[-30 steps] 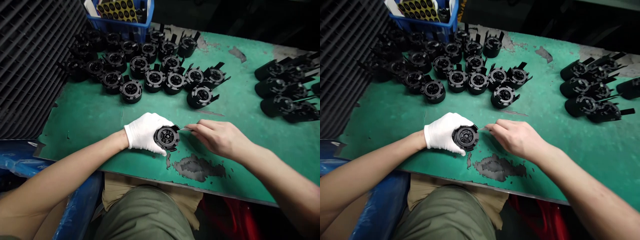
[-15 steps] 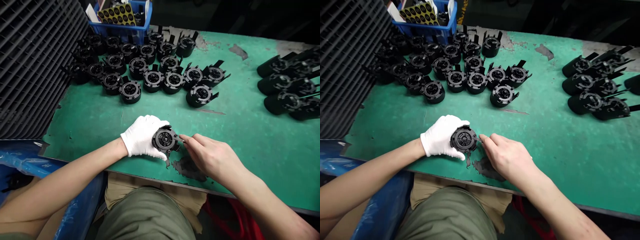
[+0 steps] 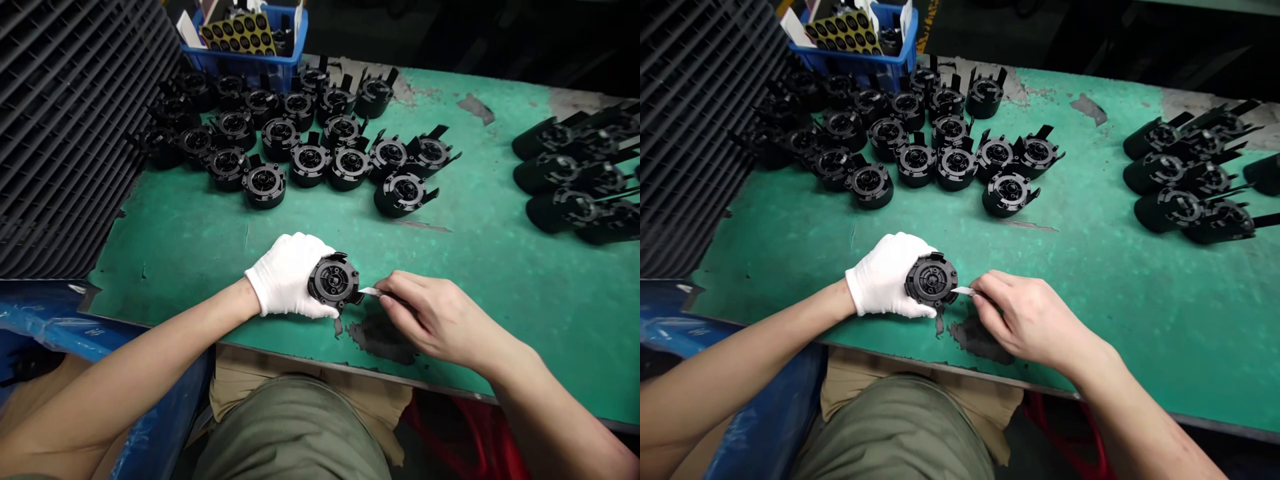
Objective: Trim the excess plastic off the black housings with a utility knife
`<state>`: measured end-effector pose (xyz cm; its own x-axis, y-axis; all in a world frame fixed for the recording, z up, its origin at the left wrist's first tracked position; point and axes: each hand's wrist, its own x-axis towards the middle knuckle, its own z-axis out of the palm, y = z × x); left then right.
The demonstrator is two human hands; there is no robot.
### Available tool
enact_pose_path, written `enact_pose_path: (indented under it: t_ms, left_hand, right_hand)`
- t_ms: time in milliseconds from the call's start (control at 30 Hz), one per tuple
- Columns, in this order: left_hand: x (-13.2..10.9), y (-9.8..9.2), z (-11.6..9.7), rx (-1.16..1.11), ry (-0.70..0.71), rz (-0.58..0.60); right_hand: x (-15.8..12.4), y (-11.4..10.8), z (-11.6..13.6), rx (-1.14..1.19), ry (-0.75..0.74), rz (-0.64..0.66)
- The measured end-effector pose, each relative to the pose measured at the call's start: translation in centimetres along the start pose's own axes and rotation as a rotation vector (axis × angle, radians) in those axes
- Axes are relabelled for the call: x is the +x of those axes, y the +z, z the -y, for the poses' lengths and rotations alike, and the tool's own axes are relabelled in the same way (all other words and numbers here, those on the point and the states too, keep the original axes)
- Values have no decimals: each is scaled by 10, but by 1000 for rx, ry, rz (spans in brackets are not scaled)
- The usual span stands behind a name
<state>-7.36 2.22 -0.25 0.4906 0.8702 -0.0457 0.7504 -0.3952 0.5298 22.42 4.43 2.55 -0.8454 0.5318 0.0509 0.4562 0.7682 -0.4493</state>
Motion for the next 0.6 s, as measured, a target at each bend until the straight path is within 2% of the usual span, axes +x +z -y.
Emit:
enact_pose_path:
  t_ms: [100, 267, 333, 433, 600]
  left_hand:
    - [-1, 4, 1, -25, 3, -43]
    - [-1, 16, 11, -80, -71, -260]
    - [2, 17, 17, -85, 9, -255]
    - [9, 15, 27, -93, 163, -184]
    - [13, 15, 33, -94, 212, -175]
  right_hand:
    - [-4, 2, 0, 2, 55, -72]
    - [2, 21, 1, -108, 99, -128]
    - [5, 26, -2, -181, 116, -109]
    - [7, 27, -4, -278, 143, -75]
    - [5, 20, 0, -461, 103, -79]
